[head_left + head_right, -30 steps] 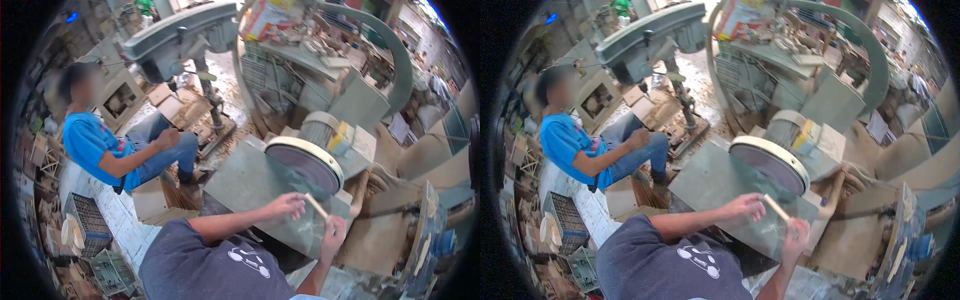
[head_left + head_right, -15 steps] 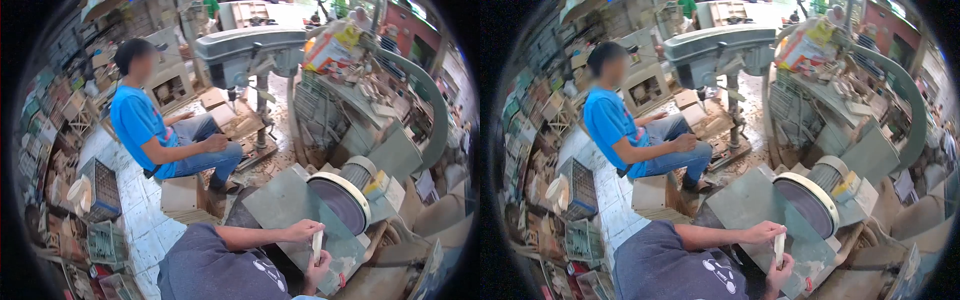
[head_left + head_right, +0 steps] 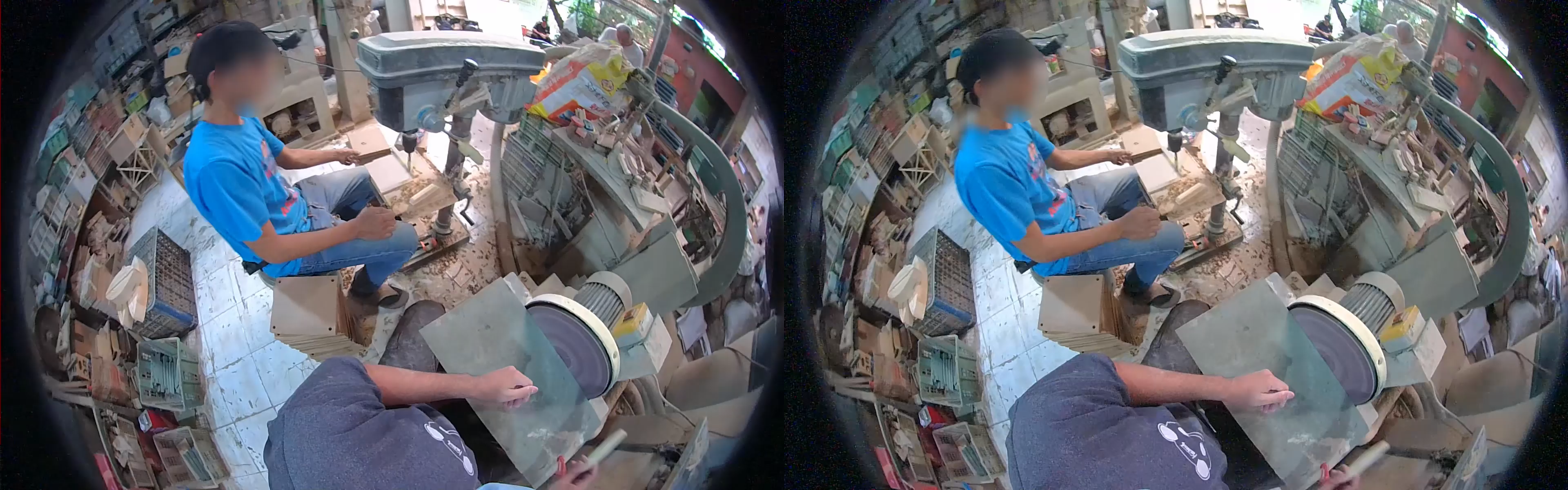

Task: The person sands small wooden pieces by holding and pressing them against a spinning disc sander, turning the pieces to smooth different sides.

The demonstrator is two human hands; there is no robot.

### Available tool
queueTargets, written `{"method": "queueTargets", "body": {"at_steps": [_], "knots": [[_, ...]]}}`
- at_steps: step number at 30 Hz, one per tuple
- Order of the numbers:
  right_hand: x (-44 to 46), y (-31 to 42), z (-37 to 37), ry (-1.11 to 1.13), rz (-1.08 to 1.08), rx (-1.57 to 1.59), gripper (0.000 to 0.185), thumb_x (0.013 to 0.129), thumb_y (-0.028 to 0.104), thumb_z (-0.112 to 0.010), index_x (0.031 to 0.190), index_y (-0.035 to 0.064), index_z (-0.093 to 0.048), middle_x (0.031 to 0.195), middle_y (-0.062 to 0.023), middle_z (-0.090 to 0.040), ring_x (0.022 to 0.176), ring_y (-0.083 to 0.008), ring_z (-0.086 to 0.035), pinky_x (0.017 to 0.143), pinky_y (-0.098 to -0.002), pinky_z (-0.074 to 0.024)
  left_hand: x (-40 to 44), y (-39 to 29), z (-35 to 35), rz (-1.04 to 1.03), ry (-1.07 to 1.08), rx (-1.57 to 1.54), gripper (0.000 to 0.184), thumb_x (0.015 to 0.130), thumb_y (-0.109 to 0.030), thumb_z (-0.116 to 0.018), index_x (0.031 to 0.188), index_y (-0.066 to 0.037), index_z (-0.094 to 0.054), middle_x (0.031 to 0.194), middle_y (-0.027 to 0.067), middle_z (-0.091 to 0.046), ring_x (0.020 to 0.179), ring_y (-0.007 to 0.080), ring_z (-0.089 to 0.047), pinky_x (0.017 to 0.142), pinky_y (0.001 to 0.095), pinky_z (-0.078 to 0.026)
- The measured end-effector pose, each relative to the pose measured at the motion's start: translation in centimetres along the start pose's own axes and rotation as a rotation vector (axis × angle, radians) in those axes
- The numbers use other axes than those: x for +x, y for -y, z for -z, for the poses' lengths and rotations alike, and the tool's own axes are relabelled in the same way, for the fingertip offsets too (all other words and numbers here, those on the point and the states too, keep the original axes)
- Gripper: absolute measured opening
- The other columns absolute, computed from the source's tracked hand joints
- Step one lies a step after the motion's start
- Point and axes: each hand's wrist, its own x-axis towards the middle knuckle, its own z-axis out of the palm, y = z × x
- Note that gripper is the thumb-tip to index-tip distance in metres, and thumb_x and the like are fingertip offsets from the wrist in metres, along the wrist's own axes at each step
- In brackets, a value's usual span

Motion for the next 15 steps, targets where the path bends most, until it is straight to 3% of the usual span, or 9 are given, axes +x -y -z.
{"method": "queueTargets", "body": {"at_steps": [3,4,7,8,10,11,13,14,15], "knots": [[2.7,-4.6,4.5,-0.104,-0.185,0.147,0.036,0.100,0.033,-0.061,0.120,0.0029,-0.063,0.102,-0.0121,-0.068,0.083,-0.0228,-0.063,0.069,-0.0355,-0.0516,-0.2,1.3,0.0,-0.017,0.071,0.054,0.044,0.106,-0.031,-0.046,0.080,-0.001,-0.063,0.064,0.0062,-0.064,0.060,0.0153,-0.065,0.060,0.0310,-0.053],[4.6,-9.0,7.7,0.106,-0.179,0.384,0.038,0.099,0.035,-0.062,0.121,0.0029,-0.063,0.102,-0.0119,-0.068,0.082,-0.0223,-0.063,0.067,-0.0355,-0.0515,-0.4,1.2,0.1,-0.031,0.065,0.131,0.042,0.104,-0.031,-0.048,0.080,-0.001,-0.064,0.065,0.0073,-0.065,0.062,0.0180,-0.065,0.063,0.0332,-0.053],[6.6,-26.4,13.5,0.065,-0.346,0.614,0.033,0.093,0.008,-0.062,0.125,0.0042,-0.058,0.094,-0.0031,-0.057,0.082,-0.0135,-0.056,0.072,-0.0280,-0.0481,-0.2,3.4,0.1,0.060,0.173,0.289,0.035,0.101,-0.033,-0.053,0.089,-0.004,-0.068,0.075,0.0097,-0.069,0.072,0.0232,-0.068,0.070,0.0370,-0.053],[2.6,-17.8,11.1,-0.188,-0.466,0.620,0.034,0.089,0.011,-0.064,0.122,0.0073,-0.059,0.086,0.0019,-0.050,0.074,-0.0107,-0.049,0.063,-0.0267,-0.0418,-0.4,3.0,0.1,0.047,0.150,0.336,0.032,0.099,-0.033,-0.056,0.093,-0.005,-0.069,0.080,0.0100,-0.071,0.075,0.0243,-0.069,0.072,0.0368,-0.053],[-1.3,-27.1,12.6,0.040,-0.309,0.588,0.041,0.084,0.003,-0.063,0.125,0.0080,-0.057,0.089,0.0013,-0.054,0.079,-0.0118,-0.052,0.072,-0.0287,-0.0451,-0.5,3.6,-0.1,0.074,0.137,0.389,0.028,0.094,-0.033,-0.062,0.102,-0.008,-0.073,0.092,0.0100,-0.074,0.082,0.0259,-0.071,0.077,0.0356,-0.055],[-3.7,-28.8,12.1,0.047,-0.427,0.875,0.037,0.084,0.002,-0.063,0.120,0.0092,-0.057,0.091,-0.0001,-0.057,0.081,-0.0128,-0.053,0.074,-0.0287,-0.0451,-0.3,3.9,0.0,0.132,0.146,0.421,0.027,0.094,-0.030,-0.064,0.105,-0.007,-0.073,0.094,0.0103,-0.074,0.082,0.0221,-0.072,0.077,0.0341,-0.055],[-8.8,-30.3,10.2,-0.075,-0.754,0.994,0.016,0.092,0.012,-0.057,0.108,0.0118,-0.057,0.091,-0.0019,-0.061,0.078,-0.0153,-0.056,0.071,-0.0291,-0.0446,-0.5,3.7,0.4,0.089,0.118,0.266,0.021,0.096,-0.022,-0.063,0.095,-0.004,-0.073,0.077,0.0103,-0.071,0.068,0.0173,-0.068,0.065,0.0316,-0.053],[-11.0,-28.6,9.2,-0.154,-0.950,1.026,0.011,0.095,0.012,-0.053,0.106,0.0119,-0.056,0.092,-0.0045,-0.061,0.075,-0.0160,-0.056,0.067,-0.0291,-0.0444,-0.2,2.2,0.2,0.125,0.137,0.346,0.018,0.098,-0.016,-0.061,0.094,-0.003,-0.072,0.071,0.0070,-0.068,0.065,0.0107,-0.064,0.062,0.0279,-0.051],[-14.8,-35.5,8.7,-0.057,-0.952,1.169,0.007,0.094,0.014,-0.054,0.100,0.0107,-0.055,0.090,-0.0077,-0.061,0.075,-0.0181,-0.057,0.065,-0.0307,-0.0461,-0.1,3.0,0.2,0.128,0.148,0.322,0.019,0.099,-0.017,-0.061,0.094,-0.002,-0.071,0.071,0.0066,-0.068,0.064,0.0107,-0.064,0.062,0.0274,-0.051]]}}
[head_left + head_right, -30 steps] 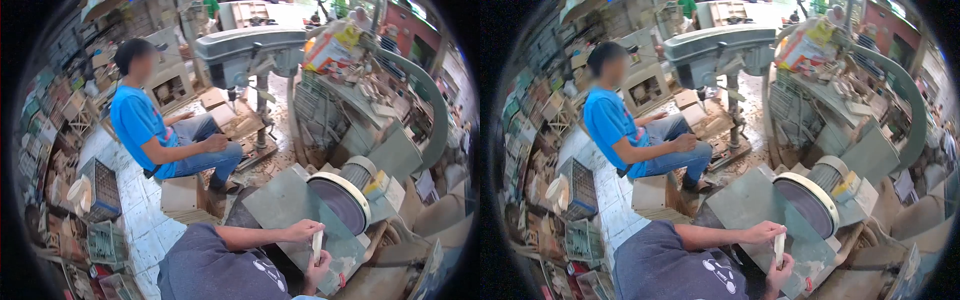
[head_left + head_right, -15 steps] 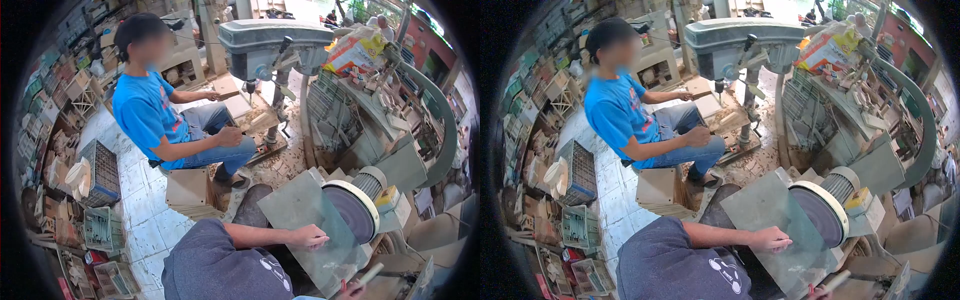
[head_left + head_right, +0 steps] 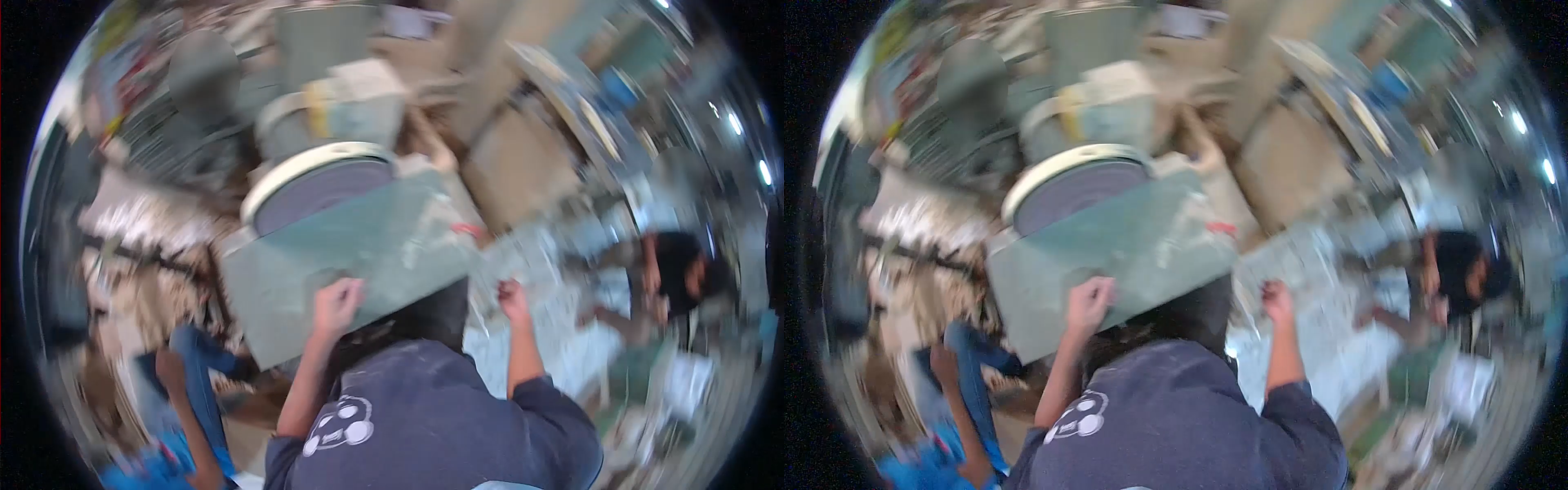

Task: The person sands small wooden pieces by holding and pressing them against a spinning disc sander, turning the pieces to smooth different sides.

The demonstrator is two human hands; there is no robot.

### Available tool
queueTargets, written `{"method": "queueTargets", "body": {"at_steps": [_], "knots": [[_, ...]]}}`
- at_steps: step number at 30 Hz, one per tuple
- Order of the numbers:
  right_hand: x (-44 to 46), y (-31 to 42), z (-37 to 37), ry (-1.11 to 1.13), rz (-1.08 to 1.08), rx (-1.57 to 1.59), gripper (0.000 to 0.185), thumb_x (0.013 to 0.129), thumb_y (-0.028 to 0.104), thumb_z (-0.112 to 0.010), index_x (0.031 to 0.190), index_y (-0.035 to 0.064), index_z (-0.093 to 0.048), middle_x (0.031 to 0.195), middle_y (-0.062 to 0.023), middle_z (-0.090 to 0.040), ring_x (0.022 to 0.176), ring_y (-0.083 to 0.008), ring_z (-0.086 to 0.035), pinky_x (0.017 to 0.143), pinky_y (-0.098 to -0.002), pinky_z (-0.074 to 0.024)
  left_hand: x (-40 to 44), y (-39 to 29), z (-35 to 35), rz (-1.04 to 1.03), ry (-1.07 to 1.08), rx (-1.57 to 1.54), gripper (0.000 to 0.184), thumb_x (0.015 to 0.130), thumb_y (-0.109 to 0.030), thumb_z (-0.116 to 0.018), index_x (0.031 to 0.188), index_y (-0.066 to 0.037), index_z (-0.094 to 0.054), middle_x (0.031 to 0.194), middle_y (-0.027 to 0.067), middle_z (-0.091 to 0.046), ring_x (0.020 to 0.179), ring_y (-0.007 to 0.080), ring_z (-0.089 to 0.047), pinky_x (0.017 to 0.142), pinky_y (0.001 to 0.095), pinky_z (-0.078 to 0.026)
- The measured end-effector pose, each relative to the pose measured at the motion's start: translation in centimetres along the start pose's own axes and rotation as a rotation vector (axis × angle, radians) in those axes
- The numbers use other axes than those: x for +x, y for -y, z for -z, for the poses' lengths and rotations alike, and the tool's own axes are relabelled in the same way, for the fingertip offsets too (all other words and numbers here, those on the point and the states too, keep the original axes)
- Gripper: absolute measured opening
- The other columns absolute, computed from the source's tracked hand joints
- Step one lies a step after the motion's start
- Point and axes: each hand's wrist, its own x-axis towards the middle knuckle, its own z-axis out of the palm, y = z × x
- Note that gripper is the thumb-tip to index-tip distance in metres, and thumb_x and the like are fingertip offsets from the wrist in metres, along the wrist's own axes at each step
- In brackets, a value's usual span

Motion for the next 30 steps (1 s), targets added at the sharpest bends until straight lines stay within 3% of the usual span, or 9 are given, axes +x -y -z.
{"method": "queueTargets", "body": {"at_steps": [4,10,20,22,23,24,26,29,30], "knots": [[-5.8,-9.7,2.1,-0.425,-0.213,0.015,0.029,0.099,0.033,-0.056,0.087,0.0076,-0.053,0.079,-0.0113,-0.061,0.071,-0.0256,-0.063,0.056,-0.0330,-0.0511,-0.2,0.3,-0.3,-0.011,0.055,-0.046,0.024,0.100,-0.018,-0.060,0.093,0.002,-0.069,0.071,0.0073,-0.068,0.065,0.0114,-0.064,0.062,0.0260,-0.051],[-9.4,-15.9,2.7,-0.545,-0.424,-0.037,0.037,0.103,0.041,-0.049,0.084,0.0088,-0.053,0.070,-0.0068,-0.060,0.062,-0.0204,-0.062,0.041,-0.0270,-0.0424,0.2,-0.1,0.0,0.047,0.062,-0.013,0.024,0.102,-0.015,-0.058,0.093,0.004,-0.067,0.073,0.0088,-0.069,0.066,0.0120,-0.065,0.062,0.0262,-0.052],[-4.0,-7.3,3.1,-0.510,-0.329,-0.722,0.037,0.100,0.044,-0.053,0.110,0.0088,-0.059,0.088,-0.0077,-0.067,0.071,-0.0202,-0.066,0.053,-0.0321,-0.0470,0.0,0.0,-0.1,0.012,0.000,-0.031,0.022,0.102,-0.014,-0.057,0.095,0.005,-0.067,0.074,0.0086,-0.069,0.066,0.0118,-0.064,0.061,0.0259,-0.052],[-3.0,-5.8,3.5,-0.507,-0.232,-0.932,0.044,0.098,0.046,-0.054,0.121,0.0081,-0.058,0.105,-0.0136,-0.067,0.074,-0.0230,-0.066,0.058,-0.0322,-0.0496,0.0,-0.1,-0.2,-0.001,-0.001,-0.008,0.022,0.102,-0.014,-0.057,0.095,0.005,-0.067,0.073,0.0084,-0.069,0.065,0.0118,-0.064,0.060,0.0258,-0.052],[-3.4,-5.2,2.0,-0.608,-0.156,-0.991,0.060,0.094,0.042,-0.061,0.142,0.0082,-0.046,0.122,-0.0188,-0.062,0.082,-0.0285,-0.065,0.063,-0.0364,-0.0532,-0.1,-0.1,-0.3,0.001,-0.003,-0.007,0.022,0.102,-0.014,-0.057,0.095,0.005,-0.067,0.073,0.0084,-0.069,0.065,0.0118,-0.064,0.060,0.0258,-0.052],[-2.2,-6.7,4.1,-0.607,-0.158,-0.989,0.060,0.094,0.042,-0.061,0.142,0.0082,-0.046,0.122,-0.0188,-0.062,0.082,-0.0285,-0.065,0.063,-0.0364,-0.0532,-0.1,0.2,-0.2,0.008,-0.001,-0.005,0.022,0.102,-0.014,-0.057,0.095,0.005,-0.068,0.073,0.0084,-0.069,0.065,0.0118,-0.064,0.060,0.0259,-0.052],[1.4,-11.4,10.7,-0.727,0.301,-1.429,0.079,0.090,0.037,-0.069,0.154,0.0123,-0.030,0.128,-0.0202,-0.059,0.092,-0.0341,-0.065,0.066,-0.0445,-0.0563,0.0,0.2,-0.2,0.015,-0.002,0.001,0.023,0.102,-0.014,-0.057,0.095,0.005,-0.068,0.073,0.0085,-0.068,0.064,0.0119,-0.064,0.060,0.0260,-0.053],[1.2,-14.9,10.9,-0.661,-0.003,-1.325,0.089,0.085,0.036,-0.075,0.156,0.0143,-0.026,0.128,-0.0219,-0.060,0.097,-0.0360,-0.065,0.069,-0.0507,-0.0578,0.0,0.2,-0.2,0.029,-0.006,-0.013,0.023,0.102,-0.014,-0.057,0.094,0.005,-0.068,0.073,0.0085,-0.068,0.064,0.0117,-0.063,0.060,0.0259,-0.053],[-0.8,-14.7,7.9,-0.610,-0.104,-1.215,0.089,0.084,0.036,-0.076,0.153,0.0071,-0.028,0.133,-0.0266,-0.056,0.113,-0.0391,-0.058,0.089,-0.0469,-0.0490,0.0,0.2,-0.2,0.028,-0.010,-0.004,0.023,0.102,-0.015,-0.057,0.094,0.005,-0.067,0.073,0.0084,-0.068,0.064,0.0117,-0.063,0.060,0.0259,-0.052]]}}
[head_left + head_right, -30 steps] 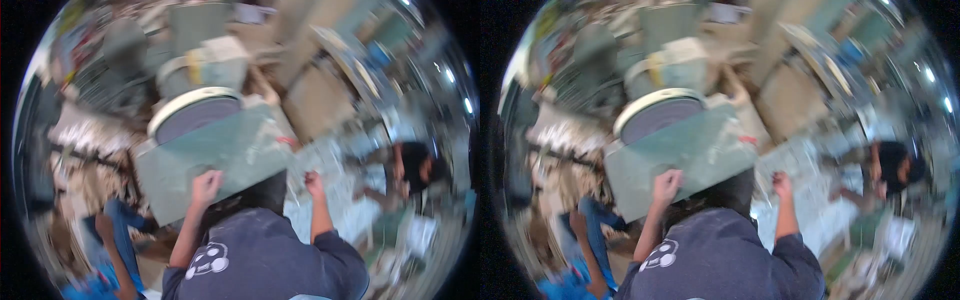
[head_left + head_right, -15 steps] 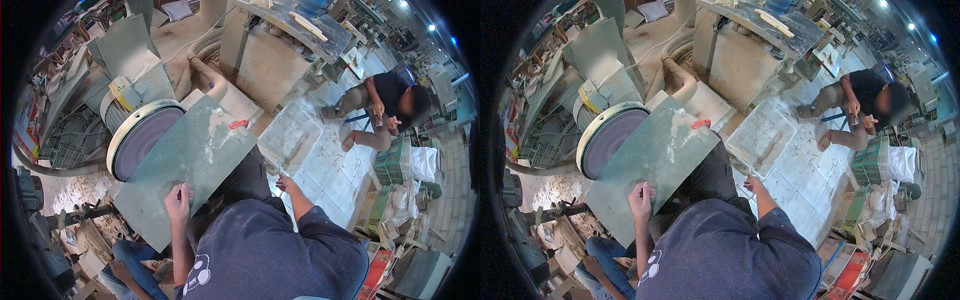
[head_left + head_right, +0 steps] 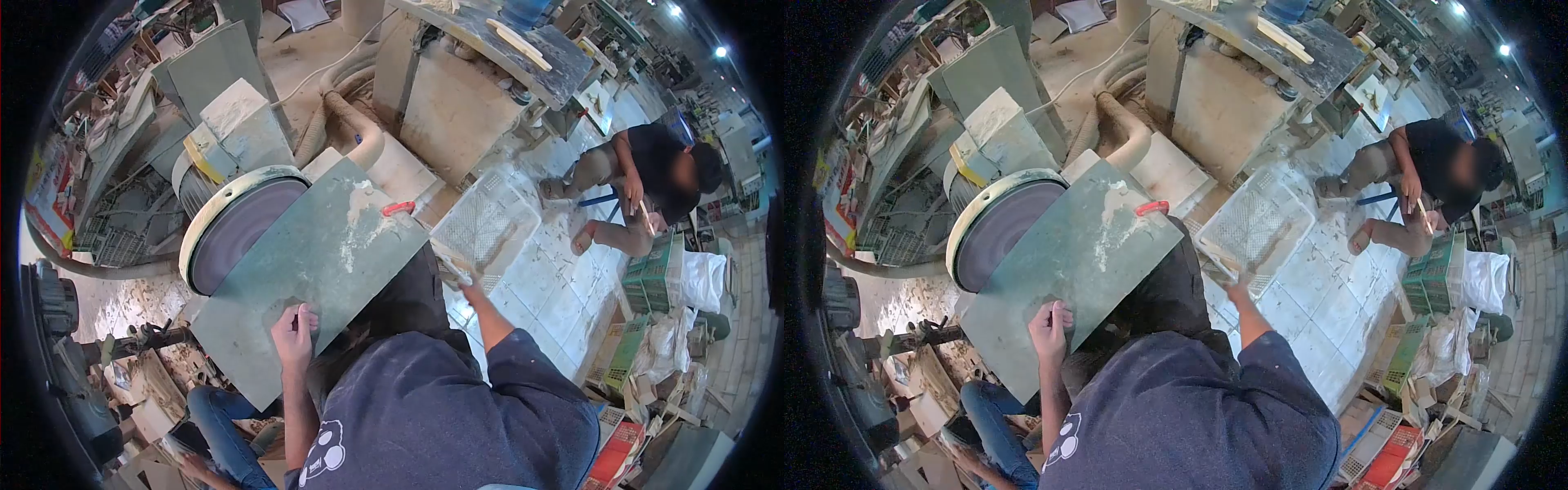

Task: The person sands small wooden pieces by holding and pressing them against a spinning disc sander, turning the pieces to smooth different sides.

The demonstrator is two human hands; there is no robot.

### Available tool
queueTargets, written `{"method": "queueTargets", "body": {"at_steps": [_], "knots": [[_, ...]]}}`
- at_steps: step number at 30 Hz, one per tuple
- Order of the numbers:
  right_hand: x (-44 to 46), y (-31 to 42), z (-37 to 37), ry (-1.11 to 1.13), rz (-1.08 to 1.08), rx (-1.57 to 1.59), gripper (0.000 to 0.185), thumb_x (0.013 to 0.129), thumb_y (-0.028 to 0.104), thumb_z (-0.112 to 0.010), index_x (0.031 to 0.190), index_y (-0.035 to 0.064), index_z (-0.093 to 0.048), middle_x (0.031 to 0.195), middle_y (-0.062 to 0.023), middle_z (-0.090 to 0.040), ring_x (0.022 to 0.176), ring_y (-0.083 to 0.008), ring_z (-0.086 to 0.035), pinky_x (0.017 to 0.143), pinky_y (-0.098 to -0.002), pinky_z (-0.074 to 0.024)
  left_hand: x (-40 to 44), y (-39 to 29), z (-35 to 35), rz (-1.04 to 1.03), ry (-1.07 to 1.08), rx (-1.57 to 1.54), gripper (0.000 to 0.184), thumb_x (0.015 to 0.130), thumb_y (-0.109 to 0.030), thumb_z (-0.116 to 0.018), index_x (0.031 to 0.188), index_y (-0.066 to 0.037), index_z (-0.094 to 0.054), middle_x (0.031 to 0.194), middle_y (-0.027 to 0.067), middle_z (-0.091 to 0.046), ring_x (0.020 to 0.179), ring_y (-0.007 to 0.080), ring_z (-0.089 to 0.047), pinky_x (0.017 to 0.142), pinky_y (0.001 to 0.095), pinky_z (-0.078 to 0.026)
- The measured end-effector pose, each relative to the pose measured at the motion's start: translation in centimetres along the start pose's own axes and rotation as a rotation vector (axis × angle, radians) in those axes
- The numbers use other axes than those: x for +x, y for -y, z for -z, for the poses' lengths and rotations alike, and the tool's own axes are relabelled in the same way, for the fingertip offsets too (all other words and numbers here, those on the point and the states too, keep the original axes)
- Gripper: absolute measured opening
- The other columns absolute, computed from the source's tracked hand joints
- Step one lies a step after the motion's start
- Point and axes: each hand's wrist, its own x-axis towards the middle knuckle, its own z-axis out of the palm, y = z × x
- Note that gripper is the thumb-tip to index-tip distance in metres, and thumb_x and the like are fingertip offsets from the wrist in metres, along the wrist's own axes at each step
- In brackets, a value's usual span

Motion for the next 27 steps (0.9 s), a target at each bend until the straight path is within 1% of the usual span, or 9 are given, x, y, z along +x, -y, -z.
{"method": "queueTargets", "body": {"at_steps": [1,3,6,10,13,17,22,24,27], "knots": [[-3.1,1.5,0.0,0.108,-0.074,0.080,0.090,0.082,0.036,-0.077,0.151,-0.0002,-0.031,0.138,-0.0313,-0.052,0.129,-0.0422,-0.052,0.109,-0.0432,-0.0403,0.0,0.0,0.0,0.000,-0.002,0.009,0.023,0.102,-0.015,-0.057,0.094,0.005,-0.067,0.072,0.0084,-0.068,0.064,0.0116,-0.063,0.060,0.0258,-0.052],[-5.6,1.2,-2.1,0.243,-0.054,-0.015,0.089,0.082,0.040,-0.075,0.152,0.0054,-0.032,0.136,-0.0291,-0.054,0.128,-0.0429,-0.053,0.107,-0.0446,-0.0427,0.0,-0.3,-0.1,0.000,-0.001,0.011,0.023,0.102,-0.015,-0.057,0.094,0.005,-0.067,0.072,0.0082,-0.068,0.064,0.0116,-0.063,0.060,0.0258,-0.052],[-6.8,-0.4,-4.8,0.506,-0.033,-0.074,0.079,0.087,0.038,-0.071,0.152,0.0106,-0.036,0.131,-0.0235,-0.059,0.108,-0.0329,-0.064,0.086,-0.0451,-0.0554,0.0,-0.2,-0.2,-0.001,0.000,0.016,0.023,0.102,-0.015,-0.058,0.093,0.004,-0.067,0.073,0.0079,-0.068,0.065,0.0115,-0.063,0.060,0.0257,-0.052],[-7.0,1.0,-3.5,0.741,-0.003,-0.068,0.068,0.090,0.037,-0.070,0.148,0.0100,-0.045,0.112,-0.0186,-0.067,0.085,-0.0252,-0.067,0.063,-0.0413,-0.0568,0.0,-0.7,-0.4,0.000,-0.017,0.049,0.024,0.102,-0.016,-0.057,0.091,0.004,-0.067,0.072,0.0078,-0.067,0.063,0.0114,-0.062,0.059,0.0256,-0.052],[-5.8,3.3,-2.5,0.396,-0.044,0.084,0.055,0.091,0.038,-0.070,0.135,0.0070,-0.060,0.081,-0.0108,-0.069,0.068,-0.0196,-0.064,0.055,-0.0357,-0.0511,0.0,-1.3,-0.3,-0.010,-0.011,0.123,0.025,0.102,-0.016,-0.057,0.089,0.004,-0.066,0.070,0.0081,-0.067,0.062,0.0112,-0.062,0.058,0.0255,-0.051],[-2.8,9.1,2.7,0.229,0.174,0.325,0.046,0.093,0.031,-0.067,0.129,0.0021,-0.063,0.089,-0.0121,-0.071,0.074,-0.0196,-0.066,0.066,-0.0328,-0.0526,-0.3,-1.6,-0.4,-0.097,-0.032,0.160,0.025,0.101,-0.015,-0.058,0.088,0.005,-0.065,0.069,0.0083,-0.067,0.060,0.0112,-0.061,0.057,0.0256,-0.051],[0.1,22.2,15.6,-0.489,0.708,0.561,0.032,0.100,0.026,-0.061,0.119,0.0013,-0.066,0.096,-0.0035,-0.069,0.087,-0.0117,-0.060,0.080,-0.0282,-0.0490,-0.3,-1.7,-0.6,-0.002,-0.043,0.055,0.024,0.101,-0.013,-0.057,0.087,0.005,-0.066,0.069,0.0083,-0.067,0.060,0.0109,-0.061,0.057,0.0253,-0.051],[-2.3,29.8,22.8,-0.571,0.824,0.730,0.028,0.100,0.020,-0.061,0.117,-0.0010,-0.065,0.113,-0.0122,-0.070,0.105,-0.0170,-0.063,0.093,-0.0325,-0.0489,-0.2,-1.4,-0.7,-0.008,-0.051,0.056,0.023,0.100,-0.012,-0.058,0.088,0.005,-0.066,0.069,0.0084,-0.067,0.060,0.0107,-0.062,0.057,0.0252,-0.051],[-6.5,39.3,31.2,-0.934,1.073,0.434,0.023,0.097,0.014,-0.062,0.114,-0.0009,-0.063,0.101,-0.0131,-0.066,0.092,-0.0233,-0.064,0.086,-0.0348,-0.0497,-0.1,-1.5,-0.7,-0.002,-0.069,0.071,0.021,0.099,-0.011,-0.058,0.088,0.005,-0.066,0.069,0.0085,-0.067,0.060,0.0108,-0.062,0.057,0.0253,-0.052]]}}
